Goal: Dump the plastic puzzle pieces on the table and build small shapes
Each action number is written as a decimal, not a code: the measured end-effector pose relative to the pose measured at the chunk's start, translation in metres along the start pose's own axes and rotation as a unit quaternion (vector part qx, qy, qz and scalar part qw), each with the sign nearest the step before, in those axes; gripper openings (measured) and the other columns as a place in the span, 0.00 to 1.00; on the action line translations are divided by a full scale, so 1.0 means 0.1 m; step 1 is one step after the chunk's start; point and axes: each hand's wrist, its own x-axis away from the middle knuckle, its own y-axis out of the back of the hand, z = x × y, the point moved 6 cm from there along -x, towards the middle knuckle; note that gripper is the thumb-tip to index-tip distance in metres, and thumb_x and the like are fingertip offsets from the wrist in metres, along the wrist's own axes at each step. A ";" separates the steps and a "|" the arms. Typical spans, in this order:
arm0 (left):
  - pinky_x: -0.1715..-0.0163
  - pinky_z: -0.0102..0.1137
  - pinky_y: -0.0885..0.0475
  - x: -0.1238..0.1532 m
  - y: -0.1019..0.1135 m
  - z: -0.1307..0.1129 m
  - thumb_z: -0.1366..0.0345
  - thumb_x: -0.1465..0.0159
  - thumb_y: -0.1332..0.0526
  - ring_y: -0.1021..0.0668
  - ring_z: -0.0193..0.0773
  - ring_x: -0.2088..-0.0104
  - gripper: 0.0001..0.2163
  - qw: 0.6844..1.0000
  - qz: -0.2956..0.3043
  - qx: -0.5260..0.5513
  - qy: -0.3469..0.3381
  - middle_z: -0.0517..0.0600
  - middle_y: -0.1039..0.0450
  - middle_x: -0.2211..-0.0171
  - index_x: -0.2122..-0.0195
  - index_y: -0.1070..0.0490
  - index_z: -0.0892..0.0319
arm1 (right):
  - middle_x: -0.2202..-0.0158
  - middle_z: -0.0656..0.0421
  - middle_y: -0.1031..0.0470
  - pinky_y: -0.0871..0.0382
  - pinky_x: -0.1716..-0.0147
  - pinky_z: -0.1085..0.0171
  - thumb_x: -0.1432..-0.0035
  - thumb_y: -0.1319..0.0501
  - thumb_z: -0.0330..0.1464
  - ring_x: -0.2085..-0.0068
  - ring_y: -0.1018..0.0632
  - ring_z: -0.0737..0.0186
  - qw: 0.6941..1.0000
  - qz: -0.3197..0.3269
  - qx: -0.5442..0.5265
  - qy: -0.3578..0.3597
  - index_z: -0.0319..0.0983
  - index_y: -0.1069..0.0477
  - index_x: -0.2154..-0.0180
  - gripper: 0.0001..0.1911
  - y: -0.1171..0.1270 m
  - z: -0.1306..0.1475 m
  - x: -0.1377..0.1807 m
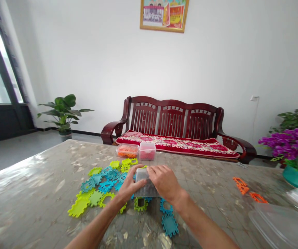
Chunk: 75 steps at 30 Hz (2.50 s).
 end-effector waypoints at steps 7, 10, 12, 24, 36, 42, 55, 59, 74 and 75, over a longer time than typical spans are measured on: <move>0.44 0.42 0.38 -0.01 -0.03 -0.15 0.64 0.49 0.34 0.30 0.48 0.48 0.22 0.999 -0.028 -0.034 -0.022 0.51 0.28 0.52 0.52 0.30 0.55 | 0.63 0.47 0.22 0.32 0.68 0.60 0.43 0.41 0.24 0.64 0.22 0.54 0.985 0.136 0.100 0.036 0.30 0.34 0.48 0.20 0.02 0.15 -0.18; 0.44 0.42 0.38 0.00 -0.05 -0.17 0.63 0.49 0.33 0.29 0.48 0.48 0.22 0.999 -0.028 -0.039 -0.020 0.50 0.28 0.52 0.52 0.30 0.55 | 0.61 0.46 0.24 0.34 0.68 0.60 0.48 0.40 0.24 0.64 0.23 0.53 0.982 0.152 0.108 0.027 0.30 0.34 0.50 0.21 -0.01 0.20 -0.18; 0.44 0.42 0.38 0.01 -0.05 -0.16 0.63 0.50 0.33 0.30 0.48 0.48 0.22 0.999 -0.029 -0.041 -0.017 0.50 0.28 0.52 0.52 0.30 0.55 | 0.61 0.46 0.25 0.34 0.68 0.60 0.49 0.40 0.23 0.64 0.24 0.53 0.983 0.148 0.106 0.017 0.30 0.34 0.51 0.21 -0.03 0.20 -0.17; 0.44 0.42 0.37 0.00 -0.08 -0.15 0.66 0.50 0.34 0.29 0.46 0.48 0.21 0.997 -0.034 -0.050 -0.039 0.49 0.28 0.52 0.53 0.30 0.54 | 0.59 0.46 0.26 0.36 0.65 0.58 0.48 0.40 0.28 0.62 0.26 0.52 0.989 0.119 0.093 0.003 0.28 0.39 0.44 0.29 -0.11 0.13 -0.05; 0.43 0.44 0.38 0.01 -0.10 -0.15 0.63 0.48 0.34 0.30 0.48 0.46 0.21 0.996 -0.022 -0.059 -0.057 0.51 0.30 0.51 0.53 0.30 0.54 | 0.60 0.46 0.25 0.35 0.65 0.60 0.45 0.40 0.28 0.63 0.26 0.55 0.990 0.098 0.103 0.016 0.29 0.35 0.48 0.22 -0.10 0.11 -0.05; 0.37 0.48 0.46 0.05 -0.11 -0.07 0.60 0.49 0.32 0.38 0.52 0.37 0.27 0.996 -0.005 -0.057 -0.062 0.56 0.36 0.43 0.47 0.31 0.54 | 0.61 0.51 0.23 0.32 0.58 0.62 0.41 0.47 0.21 0.59 0.25 0.58 0.998 0.063 -0.013 -0.026 0.36 0.28 0.53 0.17 -0.03 -0.06 0.00; 0.34 0.53 0.55 0.15 -0.13 0.00 0.51 0.49 0.31 0.52 0.58 0.31 0.48 0.987 0.047 -0.069 -0.135 0.61 0.58 0.31 0.31 0.54 0.56 | 0.50 0.55 0.22 0.33 0.45 0.55 0.35 0.46 0.40 0.47 0.25 0.56 0.895 -0.074 -0.408 -0.165 0.44 0.25 0.51 0.17 -0.30 -0.42 0.37; 0.33 0.53 0.55 0.22 -0.21 -0.01 0.55 0.51 0.29 0.52 0.58 0.31 0.54 0.983 0.079 -0.067 -0.155 0.61 0.59 0.30 0.30 0.63 0.57 | 0.56 0.54 0.20 0.30 0.51 0.56 0.37 0.44 0.45 0.54 0.22 0.54 0.834 -0.159 -0.441 -0.291 0.41 0.23 0.55 0.19 -0.23 -0.72 0.30; 0.34 0.51 0.50 0.26 -0.29 0.09 0.37 0.49 0.36 0.47 0.57 0.32 0.53 0.989 0.120 0.069 0.045 0.61 0.49 0.32 0.30 0.59 0.56 | 0.72 0.55 0.19 0.25 0.59 0.52 0.58 0.31 0.54 0.65 0.18 0.50 0.519 -0.089 -0.719 -0.453 0.37 0.24 0.70 0.26 -1.03 -0.64 0.47; 0.33 0.50 0.53 0.25 -0.29 0.09 0.37 0.46 0.38 0.49 0.55 0.31 0.48 0.990 0.110 0.059 0.058 0.59 0.48 0.32 0.31 0.55 0.56 | 0.71 0.54 0.18 0.26 0.58 0.52 0.59 0.31 0.55 0.64 0.18 0.50 0.513 -0.122 -0.723 -0.446 0.36 0.24 0.68 0.28 -0.98 -0.64 0.44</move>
